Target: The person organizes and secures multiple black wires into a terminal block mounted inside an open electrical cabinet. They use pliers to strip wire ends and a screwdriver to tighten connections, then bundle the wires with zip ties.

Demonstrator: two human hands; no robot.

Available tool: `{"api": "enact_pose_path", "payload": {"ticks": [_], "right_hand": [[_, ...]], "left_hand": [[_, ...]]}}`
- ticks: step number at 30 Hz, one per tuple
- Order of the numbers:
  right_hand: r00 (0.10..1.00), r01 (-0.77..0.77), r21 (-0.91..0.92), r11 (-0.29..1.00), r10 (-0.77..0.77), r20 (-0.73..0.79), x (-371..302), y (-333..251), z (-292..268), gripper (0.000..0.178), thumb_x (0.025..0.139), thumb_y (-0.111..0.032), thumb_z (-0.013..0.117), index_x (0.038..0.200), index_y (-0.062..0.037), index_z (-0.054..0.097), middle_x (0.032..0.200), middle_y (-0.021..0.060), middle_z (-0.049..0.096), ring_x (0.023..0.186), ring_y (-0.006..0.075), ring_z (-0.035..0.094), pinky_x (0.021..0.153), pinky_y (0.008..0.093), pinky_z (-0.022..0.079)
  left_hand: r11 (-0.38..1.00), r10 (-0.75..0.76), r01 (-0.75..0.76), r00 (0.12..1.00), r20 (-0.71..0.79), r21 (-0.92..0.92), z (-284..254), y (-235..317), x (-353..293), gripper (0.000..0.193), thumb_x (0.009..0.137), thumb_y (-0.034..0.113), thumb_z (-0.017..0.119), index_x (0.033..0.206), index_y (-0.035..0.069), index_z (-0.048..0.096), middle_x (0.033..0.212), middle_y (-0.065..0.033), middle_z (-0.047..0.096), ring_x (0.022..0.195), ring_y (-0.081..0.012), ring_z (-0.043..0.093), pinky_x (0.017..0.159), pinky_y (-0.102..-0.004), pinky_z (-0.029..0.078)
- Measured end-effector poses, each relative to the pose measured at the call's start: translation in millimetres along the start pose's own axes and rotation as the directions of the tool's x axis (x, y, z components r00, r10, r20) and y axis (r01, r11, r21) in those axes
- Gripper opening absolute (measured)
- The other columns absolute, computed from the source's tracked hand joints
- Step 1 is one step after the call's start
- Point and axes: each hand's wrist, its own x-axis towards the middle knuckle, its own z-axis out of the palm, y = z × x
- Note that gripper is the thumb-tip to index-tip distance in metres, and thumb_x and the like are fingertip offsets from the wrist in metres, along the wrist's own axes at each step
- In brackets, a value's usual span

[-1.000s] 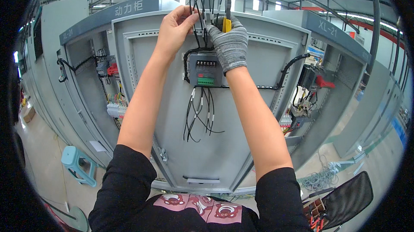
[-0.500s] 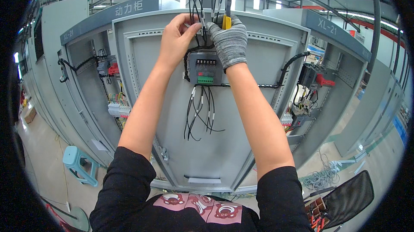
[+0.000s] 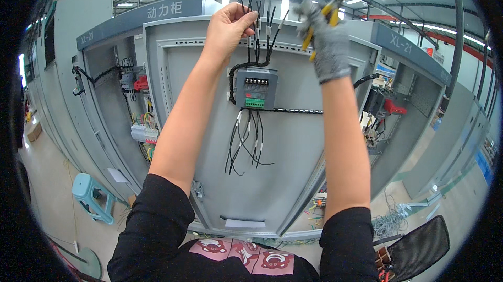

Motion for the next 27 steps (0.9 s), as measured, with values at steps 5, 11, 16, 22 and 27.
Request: {"api": "enact_pose_path", "payload": {"ticks": [5,11,16,22,27], "right_hand": [[0.962,0.049,-0.441,0.896,0.076,0.262,39.7,-28.6,20.2,0.029,0.08,-0.028,0.077,0.097,-0.0062,0.068,0.08,0.0045,0.067,0.066,0.0102,0.061,0.058,0.026,0.051],[0.915,0.075,-0.671,0.738,0.217,0.341,79.8,1.2,34.7,0.047,0.065,-0.046,0.083,0.087,-0.0068,0.07,0.071,0.0064,0.064,0.062,0.0165,0.058,0.055,0.0344,0.047],[0.904,0.125,-0.665,0.737,0.192,0.382,92.4,11.6,34.6,0.04,0.067,-0.04,0.081,0.083,-0.0047,0.07,0.069,0.0067,0.064,0.062,0.0175,0.061,0.059,0.0342,0.05],[0.899,0.109,-0.641,0.76,0.199,0.39,79.3,-4.4,46.8,0.035,0.068,-0.029,0.079,0.092,-0.0045,0.07,0.075,0.0069,0.067,0.067,0.0171,0.064,0.064,0.033,0.052],[0.894,0.131,-0.637,0.76,0.187,0.407,79.2,-5.5,47.8,0.03,0.074,-0.018,0.079,0.099,-0.0059,0.068,0.082,0.0045,0.068,0.074,0.0137,0.064,0.071,0.029,0.052]], "left_hand": [[1.0,0.023,-0.022,1.0,-0.019,0.007,2.7,-1.5,-0.7,0.012,0.088,0.017,0.068,0.088,0.006,0.062,0.074,0.0023,0.061,0.061,-0.0036,0.056,0.056,-0.0187,0.042],[0.973,0.093,-0.099,0.995,0.039,0.21,-2.1,-0.3,1.7,0.013,0.086,0.009,0.065,0.096,0.001,0.064,0.077,0.0,0.064,0.065,-0.0068,0.058,0.06,-0.0208,0.044],[0.867,0.182,-0.176,0.983,0.032,0.465,-6.0,7.1,3.4,0.015,0.082,0.008,0.066,0.095,0.0,0.066,0.075,-0.0038,0.066,0.069,-0.0091,0.058,0.063,-0.025,0.045],[0.837,0.145,-0.148,0.988,0.048,0.526,-1.9,15.3,6.2,0.017,0.083,0.011,0.065,0.094,-0.002,0.067,0.073,-0.0057,0.065,0.064,-0.0099,0.058,0.06,-0.0258,0.045],[0.99,0.015,-0.016,1.0,0.006,0.143,1.3,4.5,7.9,0.015,0.085,0.008,0.064,0.094,-0.004,0.065,0.075,-0.0055,0.065,0.064,-0.0106,0.06,0.058,-0.0241,0.045]]}}
